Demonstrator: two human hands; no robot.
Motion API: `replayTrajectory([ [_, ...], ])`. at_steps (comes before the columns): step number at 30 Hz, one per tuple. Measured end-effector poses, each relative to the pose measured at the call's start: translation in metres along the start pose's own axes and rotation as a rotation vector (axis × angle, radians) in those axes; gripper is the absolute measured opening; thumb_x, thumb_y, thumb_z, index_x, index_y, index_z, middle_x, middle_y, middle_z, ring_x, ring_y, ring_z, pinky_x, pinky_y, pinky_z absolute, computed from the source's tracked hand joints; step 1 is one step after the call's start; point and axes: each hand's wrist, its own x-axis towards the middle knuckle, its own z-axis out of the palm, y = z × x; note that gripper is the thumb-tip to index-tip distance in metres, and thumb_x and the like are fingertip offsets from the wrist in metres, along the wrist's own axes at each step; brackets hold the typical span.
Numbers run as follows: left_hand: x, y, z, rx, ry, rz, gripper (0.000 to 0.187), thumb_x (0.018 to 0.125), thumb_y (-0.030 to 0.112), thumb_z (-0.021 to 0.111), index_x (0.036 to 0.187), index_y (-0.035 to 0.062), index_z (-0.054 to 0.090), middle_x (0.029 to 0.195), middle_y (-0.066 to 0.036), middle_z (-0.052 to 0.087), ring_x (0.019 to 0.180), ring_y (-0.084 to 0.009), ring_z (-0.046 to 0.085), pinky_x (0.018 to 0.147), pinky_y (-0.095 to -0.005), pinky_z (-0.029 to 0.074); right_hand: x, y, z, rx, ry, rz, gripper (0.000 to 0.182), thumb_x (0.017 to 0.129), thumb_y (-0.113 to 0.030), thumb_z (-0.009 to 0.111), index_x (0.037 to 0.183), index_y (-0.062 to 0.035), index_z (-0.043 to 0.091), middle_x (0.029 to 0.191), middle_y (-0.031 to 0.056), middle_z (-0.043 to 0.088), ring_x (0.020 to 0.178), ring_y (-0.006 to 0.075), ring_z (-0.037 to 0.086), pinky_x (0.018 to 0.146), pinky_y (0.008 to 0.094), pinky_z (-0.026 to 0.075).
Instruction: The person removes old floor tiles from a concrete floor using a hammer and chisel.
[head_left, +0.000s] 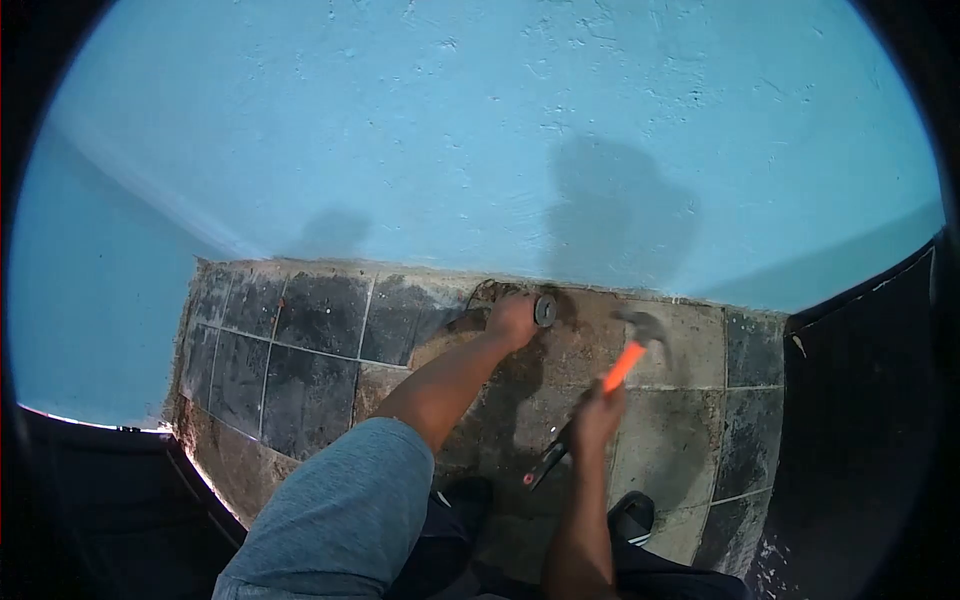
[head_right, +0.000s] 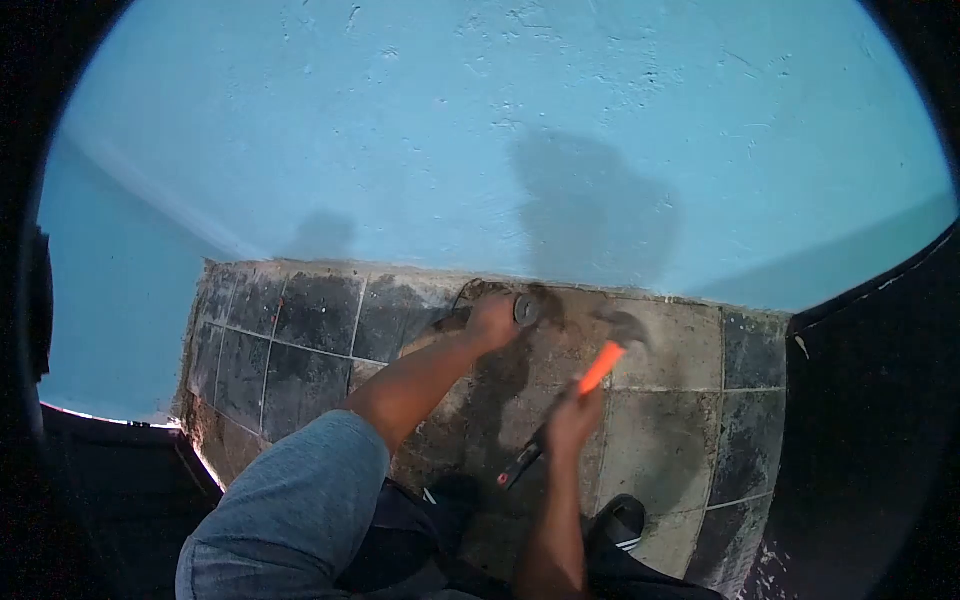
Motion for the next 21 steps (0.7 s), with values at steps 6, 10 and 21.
replayTrajectory([
  [6, 0.004, -0.016, 0.019, 0.013, 0.078, 0.028, 0.028, 0.084, 0.016, 0.072, 0.109, 0.0046, 0.066, 0.105, -0.019, 0.069, 0.104, -0.0378, 0.065, 0.093, -0.0496, 0.053, -0.032, -0.041, 0.015, -0.025, -0.311, 0.223, 0.018, 0.103, -0.02, 0.059, 0.102, -0.0027, 0.059, 0.071, -0.0002, 0.053, 0.056, 0.0096, 0.049, 0.05, 0.0296, 0.038],
  [10, -0.002, -0.002, -0.003, 0.045, -0.004, 0.004, 0.026, 0.085, 0.016, 0.07, 0.108, 0.0047, 0.066, 0.103, -0.019, 0.069, 0.102, -0.0382, 0.065, 0.092, -0.0499, 0.053, -0.014, -0.071, -0.006, 0.077, -0.108, 0.089, 0.019, 0.104, -0.023, 0.056, 0.097, -0.0059, 0.054, 0.066, 0.0003, 0.05, 0.052, 0.0113, 0.048, 0.047, 0.0294, 0.04],
  [21, 0.001, -0.011, 0.009, 0.032, 0.046, 0.02, 0.022, 0.087, 0.013, 0.067, 0.107, 0.0047, 0.066, 0.105, -0.02, 0.068, 0.103, -0.0381, 0.065, 0.093, -0.0503, 0.052, -0.004, 0.016, 0.012, -0.267, 0.187, -0.352, 0.027, 0.106, -0.028, 0.052, 0.102, -0.001, 0.055, 0.072, 0.0062, 0.053, 0.062, 0.0156, 0.052, 0.058, 0.0334, 0.043],
])
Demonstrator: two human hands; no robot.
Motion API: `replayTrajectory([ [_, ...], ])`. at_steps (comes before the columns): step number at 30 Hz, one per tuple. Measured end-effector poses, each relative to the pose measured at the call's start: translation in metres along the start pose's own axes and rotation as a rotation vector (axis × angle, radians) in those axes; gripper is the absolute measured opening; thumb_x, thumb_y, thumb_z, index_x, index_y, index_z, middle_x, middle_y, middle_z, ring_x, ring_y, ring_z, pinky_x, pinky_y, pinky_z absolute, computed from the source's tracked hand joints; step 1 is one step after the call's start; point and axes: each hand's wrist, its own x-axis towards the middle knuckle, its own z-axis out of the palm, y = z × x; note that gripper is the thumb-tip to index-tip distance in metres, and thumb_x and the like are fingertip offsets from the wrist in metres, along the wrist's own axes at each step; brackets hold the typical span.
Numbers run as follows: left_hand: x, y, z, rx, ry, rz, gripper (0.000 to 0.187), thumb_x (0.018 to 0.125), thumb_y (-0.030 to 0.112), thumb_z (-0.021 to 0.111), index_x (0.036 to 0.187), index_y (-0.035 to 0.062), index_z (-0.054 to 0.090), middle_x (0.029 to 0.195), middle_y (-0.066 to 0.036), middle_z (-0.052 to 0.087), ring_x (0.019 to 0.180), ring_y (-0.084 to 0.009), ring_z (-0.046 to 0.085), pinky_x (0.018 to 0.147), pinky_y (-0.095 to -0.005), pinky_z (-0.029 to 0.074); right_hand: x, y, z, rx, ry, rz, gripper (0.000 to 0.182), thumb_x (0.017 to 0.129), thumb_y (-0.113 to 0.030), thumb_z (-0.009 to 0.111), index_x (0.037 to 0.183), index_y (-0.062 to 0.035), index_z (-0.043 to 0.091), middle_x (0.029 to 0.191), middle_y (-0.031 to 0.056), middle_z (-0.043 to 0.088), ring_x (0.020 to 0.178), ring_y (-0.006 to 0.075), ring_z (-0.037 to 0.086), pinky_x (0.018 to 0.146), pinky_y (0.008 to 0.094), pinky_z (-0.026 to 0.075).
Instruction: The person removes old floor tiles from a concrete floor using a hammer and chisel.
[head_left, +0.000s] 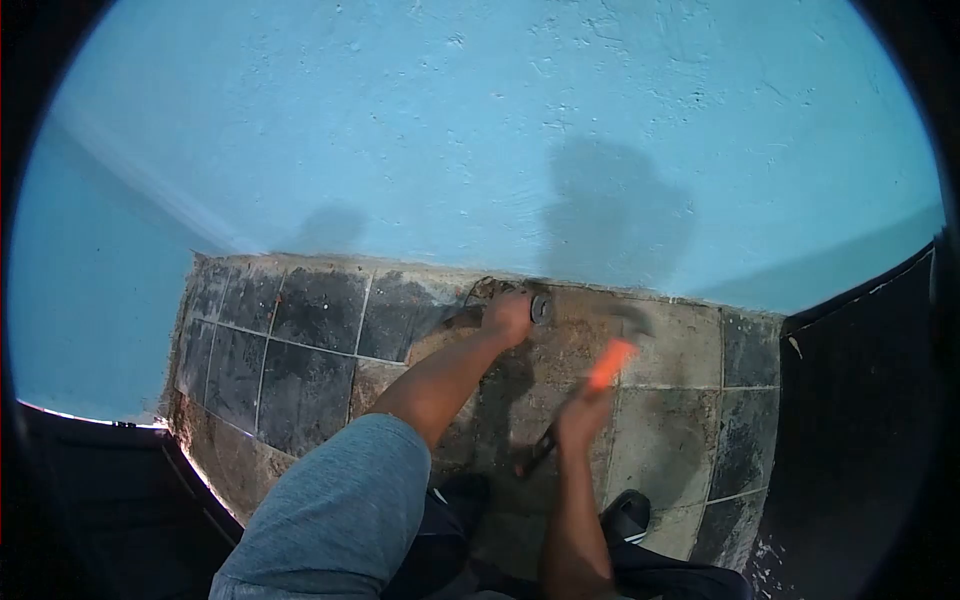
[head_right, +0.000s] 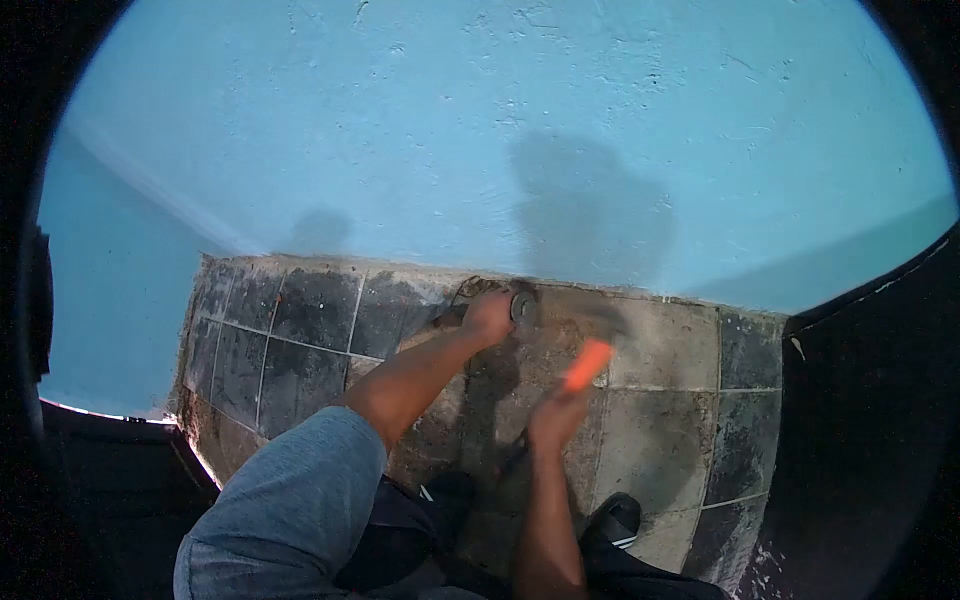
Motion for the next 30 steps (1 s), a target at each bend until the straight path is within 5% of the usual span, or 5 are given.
replayTrajectory([
  [2, 0.005, -0.008, 0.012, 0.023, 0.009, 0.029, 0.022, 0.086, 0.013, 0.068, 0.107, 0.0045, 0.067, 0.105, -0.02, 0.068, 0.104, -0.038, 0.064, 0.093, -0.0497, 0.052, -0.015, -0.002, 0.005, 0.112, -0.518, 0.392, 0.032, 0.105, -0.024, 0.055, 0.114, 0.0069, 0.058, 0.078, 0.0139, 0.06, 0.072, 0.0239, 0.06, 0.068, 0.0415, 0.047],
  [5, 0.002, -0.001, 0.004, 0.004, -0.01, -0.023, 0.023, 0.085, 0.012, 0.069, 0.106, 0.0045, 0.068, 0.106, -0.019, 0.068, 0.105, -0.0384, 0.064, 0.094, -0.0496, 0.052, -0.029, 0.025, 0.012, 0.108, -0.436, 0.429, 0.025, 0.106, -0.027, 0.053, 0.099, -0.0034, 0.057, 0.065, 0.0015, 0.051, 0.052, 0.014, 0.051, 0.049, 0.0328, 0.041],
  [19, -0.019, 0.01, -0.005, 0.004, -0.072, 0.059, 0.043, 0.081, 0.016, 0.076, 0.121, 0.0063, 0.064, 0.119, -0.017, 0.064, 0.111, -0.0379, 0.063, 0.096, -0.0492, 0.052, 0.001, 0.055, -0.012, 0.373, -0.395, 0.734, 0.019, 0.105, -0.023, 0.053, 0.104, -0.0037, 0.053, 0.069, 0.0052, 0.056, 0.052, 0.017, 0.057, 0.05, 0.0326, 0.05],
  [26, 0.004, 0.001, 0.0, 0.005, 0.0, -0.01, 0.027, 0.085, 0.017, 0.072, 0.109, 0.0067, 0.068, 0.111, -0.017, 0.068, 0.103, -0.0378, 0.065, 0.091, -0.0503, 0.054, 0.029, 0.005, -0.029, 0.507, -0.248, 0.532, 0.021, 0.104, -0.021, 0.059, 0.114, -0.0021, 0.057, 0.077, 0.0022, 0.056, 0.054, 0.014, 0.056, 0.051, 0.0304, 0.048],
  [30, 0.004, 0.005, -0.007, -0.001, -0.075, -0.045, 0.023, 0.085, 0.016, 0.07, 0.106, 0.0066, 0.068, 0.109, -0.017, 0.068, 0.104, -0.0372, 0.065, 0.091, -0.0498, 0.054, 0.073, -0.047, -0.06, 0.676, -0.008, 0.16, 0.03, 0.105, -0.023, 0.058, 0.125, -0.0007, 0.055, 0.079, 0.0015, 0.054, 0.061, 0.0126, 0.058, 0.056, 0.0303, 0.05],
])
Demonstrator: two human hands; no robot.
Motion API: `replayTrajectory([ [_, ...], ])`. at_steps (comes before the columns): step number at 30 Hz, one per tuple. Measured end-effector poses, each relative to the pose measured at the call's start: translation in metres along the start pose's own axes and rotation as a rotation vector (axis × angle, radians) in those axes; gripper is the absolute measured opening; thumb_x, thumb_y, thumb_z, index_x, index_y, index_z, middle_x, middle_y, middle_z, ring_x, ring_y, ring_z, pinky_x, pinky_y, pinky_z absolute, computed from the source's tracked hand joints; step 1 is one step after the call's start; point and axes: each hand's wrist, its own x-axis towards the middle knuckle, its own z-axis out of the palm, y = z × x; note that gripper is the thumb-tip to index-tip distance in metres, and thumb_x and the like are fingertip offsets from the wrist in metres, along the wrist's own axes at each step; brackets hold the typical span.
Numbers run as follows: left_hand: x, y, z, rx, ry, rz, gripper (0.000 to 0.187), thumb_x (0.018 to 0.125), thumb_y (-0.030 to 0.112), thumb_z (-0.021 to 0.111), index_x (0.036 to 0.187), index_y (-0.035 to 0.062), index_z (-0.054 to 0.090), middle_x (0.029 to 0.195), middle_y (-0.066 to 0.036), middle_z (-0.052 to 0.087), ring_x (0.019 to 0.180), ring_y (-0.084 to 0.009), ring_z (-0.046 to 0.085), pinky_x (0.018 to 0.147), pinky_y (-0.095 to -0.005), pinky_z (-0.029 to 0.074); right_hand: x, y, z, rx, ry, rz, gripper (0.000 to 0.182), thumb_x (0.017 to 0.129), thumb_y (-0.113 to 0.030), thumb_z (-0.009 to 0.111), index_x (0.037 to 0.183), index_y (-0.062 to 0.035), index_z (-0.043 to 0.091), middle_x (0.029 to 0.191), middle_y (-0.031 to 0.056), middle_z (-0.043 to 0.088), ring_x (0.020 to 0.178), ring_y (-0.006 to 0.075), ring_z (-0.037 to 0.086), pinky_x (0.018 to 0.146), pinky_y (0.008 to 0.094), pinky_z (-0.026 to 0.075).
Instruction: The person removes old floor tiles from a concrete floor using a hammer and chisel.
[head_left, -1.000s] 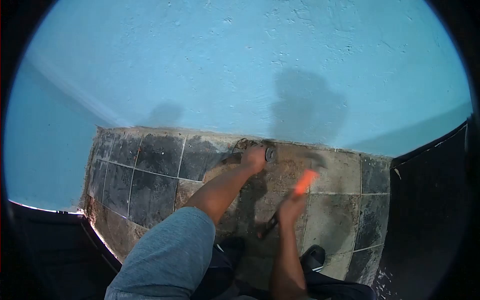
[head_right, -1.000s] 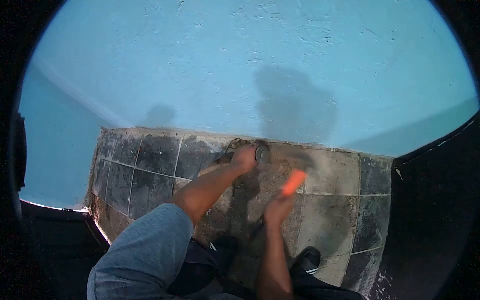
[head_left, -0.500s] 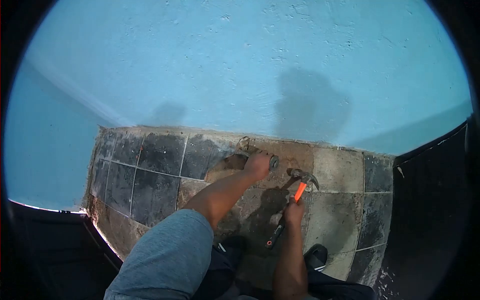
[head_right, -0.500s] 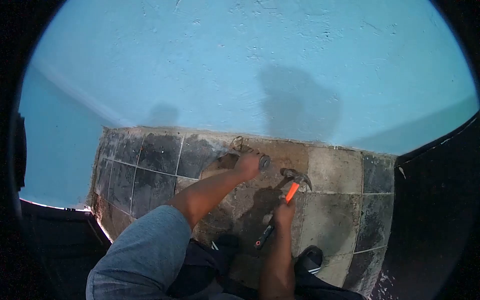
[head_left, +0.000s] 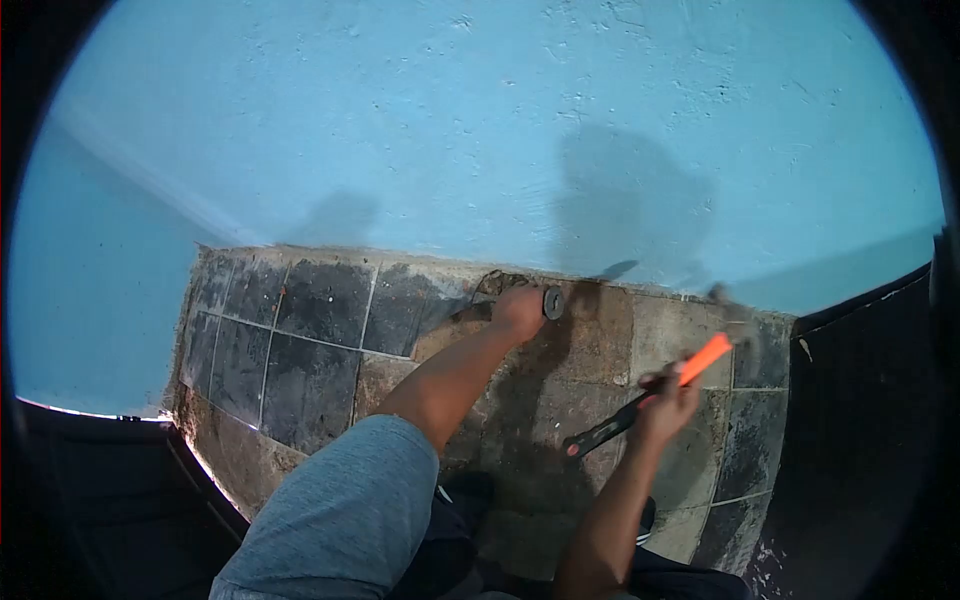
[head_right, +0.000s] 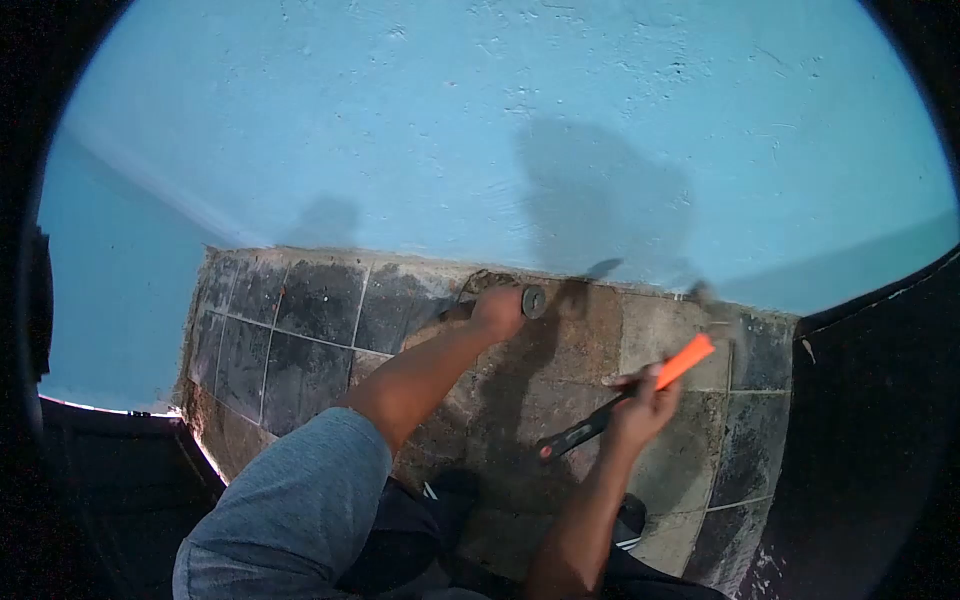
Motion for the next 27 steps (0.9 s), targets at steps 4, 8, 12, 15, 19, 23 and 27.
replayTrajectory([
  [4, -0.006, 0.0, 0.001, -0.024, 0.031, 0.058, 0.023, 0.085, 0.015, 0.069, 0.106, 0.0069, 0.068, 0.108, -0.017, 0.069, 0.104, -0.0367, 0.066, 0.092, -0.0493, 0.054, 0.011, -0.03, 0.008, 0.086, 0.12, -0.084, 0.024, 0.106, -0.025, 0.056, 0.12, -0.0064, 0.051, 0.079, 0.0004, 0.05, 0.059, 0.0105, 0.051, 0.052, 0.0275, 0.046],
  [8, -0.007, 0.004, -0.004, 0.0, -0.002, 0.009, 0.025, 0.085, 0.015, 0.068, 0.108, 0.0072, 0.067, 0.108, -0.016, 0.07, 0.103, -0.0367, 0.066, 0.092, -0.0491, 0.053, -0.04, 0.027, 0.034, -0.064, 0.109, 0.117, 0.018, 0.103, -0.022, 0.058, 0.11, -0.0075, 0.05, 0.074, 0.0006, 0.049, 0.059, 0.0105, 0.049, 0.052, 0.0273, 0.043],
  [12, -0.01, 0.002, 0.002, -0.03, 0.067, 0.068, 0.025, 0.085, 0.015, 0.068, 0.109, 0.007, 0.067, 0.107, -0.017, 0.069, 0.103, -0.0367, 0.066, 0.092, -0.049, 0.053, -0.074, 0.092, 0.031, -0.413, -0.238, 0.334, 0.013, 0.101, -0.019, 0.058, 0.103, -0.0075, 0.052, 0.069, -0.0011, 0.049, 0.053, 0.0098, 0.048, 0.046, 0.0287, 0.039],
  [15, -0.014, 0.002, -0.003, -0.005, 0.011, 0.07, 0.025, 0.086, 0.016, 0.067, 0.11, 0.0067, 0.066, 0.106, -0.018, 0.069, 0.103, -0.0369, 0.066, 0.092, -0.0491, 0.053, -0.067, 0.069, 0.03, -0.359, -0.22, 0.381, 0.014, 0.103, -0.021, 0.058, 0.103, -0.0073, 0.056, 0.069, -0.0012, 0.05, 0.052, 0.0088, 0.047, 0.044, 0.028, 0.038],
  [19, -0.003, -0.002, 0.002, -0.003, 0.005, 0.062, 0.026, 0.087, 0.016, 0.068, 0.11, 0.0058, 0.066, 0.106, -0.019, 0.069, 0.102, -0.038, 0.066, 0.091, -0.0503, 0.054, -0.026, 0.001, 0.028, -0.239, -0.015, 0.289, 0.024, 0.106, -0.031, 0.054, 0.102, -0.0076, 0.056, 0.069, -0.0018, 0.048, 0.051, 0.0083, 0.046, 0.043, 0.0259, 0.038],
  [23, -0.006, -0.004, -0.002, 0.028, -0.027, 0.06, 0.024, 0.087, 0.018, 0.068, 0.108, 0.006, 0.068, 0.104, -0.018, 0.07, 0.102, -0.0386, 0.066, 0.089, -0.0515, 0.054, 0.0, -0.062, 0.019, 0.05, 0.185, -0.033, 0.032, 0.108, -0.037, 0.049, 0.102, -0.0061, 0.057, 0.07, -0.0007, 0.047, 0.053, 0.0083, 0.045, 0.045, 0.025, 0.038],
  [27, -0.006, -0.005, -0.003, -0.022, -0.01, 0.036, 0.02, 0.087, 0.018, 0.068, 0.104, 0.0073, 0.069, 0.104, -0.018, 0.07, 0.101, -0.0386, 0.066, 0.088, -0.0514, 0.054, -0.014, -0.012, 0.022, 0.073, 0.35, -0.134, 0.033, 0.108, -0.035, 0.048, 0.105, -0.0032, 0.056, 0.071, 0.0019, 0.05, 0.057, 0.0094, 0.047, 0.051, 0.0243, 0.041],
])
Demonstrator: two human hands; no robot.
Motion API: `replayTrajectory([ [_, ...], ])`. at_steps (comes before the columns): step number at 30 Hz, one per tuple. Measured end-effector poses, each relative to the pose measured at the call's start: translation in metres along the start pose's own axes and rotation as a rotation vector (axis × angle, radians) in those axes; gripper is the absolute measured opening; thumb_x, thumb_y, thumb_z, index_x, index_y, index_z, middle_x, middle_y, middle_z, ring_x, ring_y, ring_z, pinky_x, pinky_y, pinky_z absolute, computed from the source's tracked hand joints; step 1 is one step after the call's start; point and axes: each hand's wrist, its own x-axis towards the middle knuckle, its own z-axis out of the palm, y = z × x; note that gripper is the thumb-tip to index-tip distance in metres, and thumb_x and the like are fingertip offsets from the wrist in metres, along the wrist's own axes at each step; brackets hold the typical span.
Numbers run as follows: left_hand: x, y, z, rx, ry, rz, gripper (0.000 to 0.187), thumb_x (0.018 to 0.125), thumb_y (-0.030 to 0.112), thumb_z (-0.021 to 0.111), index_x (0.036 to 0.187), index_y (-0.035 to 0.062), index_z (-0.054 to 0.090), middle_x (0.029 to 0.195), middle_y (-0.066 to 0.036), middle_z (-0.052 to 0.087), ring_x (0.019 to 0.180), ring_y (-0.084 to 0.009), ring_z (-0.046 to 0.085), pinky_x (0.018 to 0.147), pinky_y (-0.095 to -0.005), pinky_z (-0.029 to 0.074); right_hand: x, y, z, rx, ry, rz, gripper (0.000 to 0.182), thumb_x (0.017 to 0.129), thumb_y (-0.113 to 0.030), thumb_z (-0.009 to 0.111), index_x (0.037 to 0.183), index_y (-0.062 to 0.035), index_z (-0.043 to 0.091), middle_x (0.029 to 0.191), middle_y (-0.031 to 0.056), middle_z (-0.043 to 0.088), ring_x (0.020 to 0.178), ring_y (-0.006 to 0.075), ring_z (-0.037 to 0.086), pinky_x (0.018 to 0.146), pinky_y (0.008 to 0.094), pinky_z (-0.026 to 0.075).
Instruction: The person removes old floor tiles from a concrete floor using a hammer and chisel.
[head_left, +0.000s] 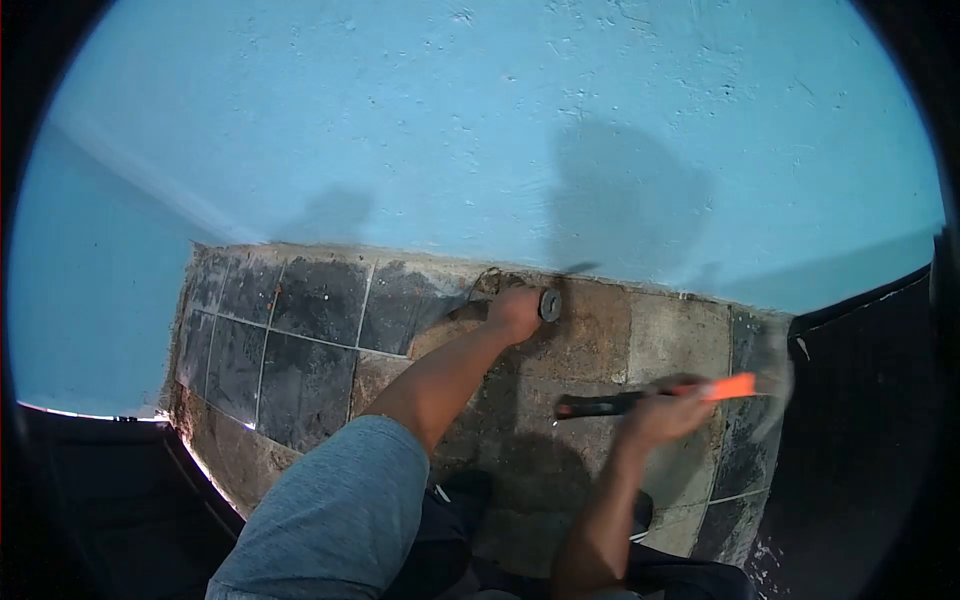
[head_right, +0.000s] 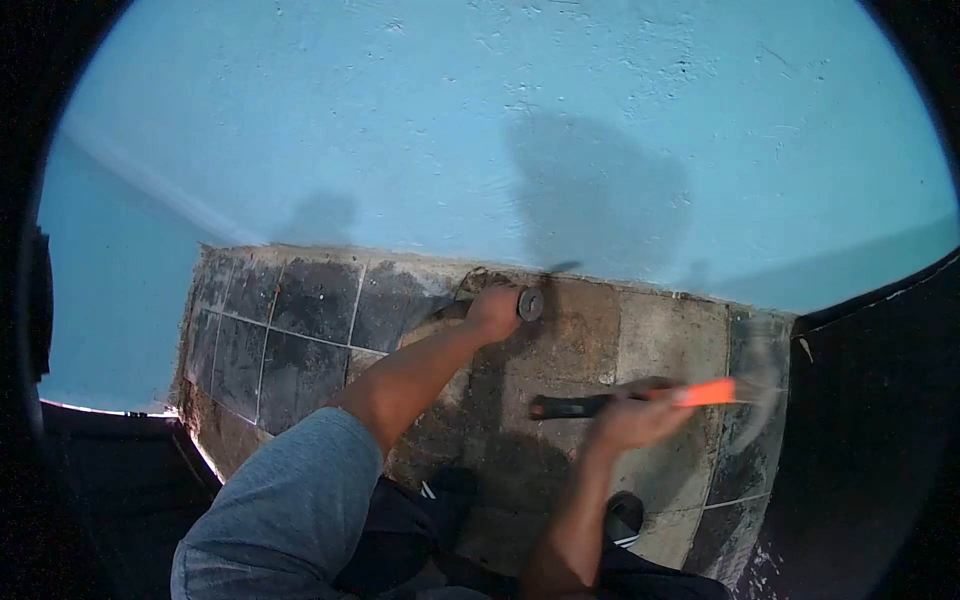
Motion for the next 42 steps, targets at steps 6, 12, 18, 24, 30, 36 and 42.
replayTrajectory([
  [6, 0.002, -0.004, 0.014, -0.004, 0.008, 0.047, 0.019, 0.087, 0.018, 0.069, 0.102, 0.0075, 0.07, 0.104, -0.018, 0.07, 0.099, -0.0386, 0.067, 0.087, -0.0513, 0.055, -0.06, 0.114, -0.034, -0.68, -0.568, 0.419, 0.032, 0.108, -0.033, 0.049, 0.088, -0.0075, 0.051, 0.063, 0.0004, 0.048, 0.051, 0.0121, 0.048, 0.045, 0.0323, 0.04],
  [12, -0.006, 0.007, 0.023, -0.017, -0.085, -0.02, 0.019, 0.085, 0.014, 0.07, 0.104, 0.0073, 0.07, 0.109, -0.018, 0.069, 0.102, -0.0383, 0.065, 0.09, -0.0509, 0.054, -0.029, 0.127, -0.068, -0.585, -0.472, 0.71, 0.035, 0.108, -0.035, 0.048, 0.093, -0.0033, 0.055, 0.066, 0.0046, 0.053, 0.048, 0.0175, 0.053, 0.044, 0.0357, 0.044],
  [18, -0.026, 0.005, 0.039, -0.05, -0.123, 0.172, 0.022, 0.086, 0.011, 0.07, 0.106, 0.0036, 0.068, 0.108, -0.022, 0.067, 0.105, -0.0407, 0.064, 0.093, -0.0519, 0.051, -0.004, 0.105, -0.064, -0.501, -0.379, 0.72, 0.036, 0.109, -0.04, 0.046, 0.086, -0.0115, 0.049, 0.059, -0.0012, 0.043, 0.043, 0.0127, 0.041, 0.041, 0.0314, 0.037],
  [24, -0.016, -0.006, 0.03, -0.096, -0.067, 0.146, 0.03, 0.084, 0.006, 0.069, 0.114, 0.0066, 0.068, 0.112, -0.022, 0.067, 0.109, -0.0405, 0.062, 0.096, -0.0516, 0.05, 0.008, 0.074, -0.051, -0.4, -0.358, 0.682, 0.036, 0.108, -0.04, 0.047, 0.089, -0.0098, 0.051, 0.062, -0.0003, 0.045, 0.045, 0.0124, 0.043, 0.042, 0.0307, 0.037],
  [30, -0.003, 0.001, 0.017, -0.089, 0.01, 0.09, 0.021, 0.085, 0.012, 0.07, 0.105, 0.007, 0.069, 0.105, -0.021, 0.069, 0.102, -0.0407, 0.064, 0.091, -0.0525, 0.052, 0.036, 0.008, -0.028, -0.238, -0.229, 0.452, 0.037, 0.108, -0.043, 0.046, 0.089, -0.0109, 0.05, 0.063, -0.0007, 0.044, 0.046, 0.0113, 0.042, 0.042, 0.0284, 0.035],
  [36, 0.005, -0.006, 0.028, -0.171, 0.034, 0.028, 0.02, 0.085, 0.015, 0.072, 0.103, 0.0051, 0.07, 0.102, -0.02, 0.069, 0.101, -0.041, 0.065, 0.09, -0.0527, 0.053, 0.016, 0.02, -0.015, -0.147, -0.1, 0.279, 0.039, 0.11, -0.044, 0.042, 0.091, -0.0105, 0.05, 0.07, 0.0005, 0.047, 0.052, 0.0104, 0.045, 0.043, 0.0265, 0.038],
  [42, -0.006, 0.001, 0.015, -0.107, 0.008, 0.032, 0.019, 0.085, 0.014, 0.071, 0.101, 0.0053, 0.069, 0.099, -0.02, 0.069, 0.098, -0.0416, 0.065, 0.088, -0.0535, 0.053, -0.049, 0.081, -0.023, -0.573, -0.614, 0.659, 0.039, 0.108, -0.04, 0.048, 0.083, -0.0106, 0.053, 0.061, -0.0017, 0.047, 0.048, 0.0109, 0.045, 0.042, 0.0313, 0.037],
])
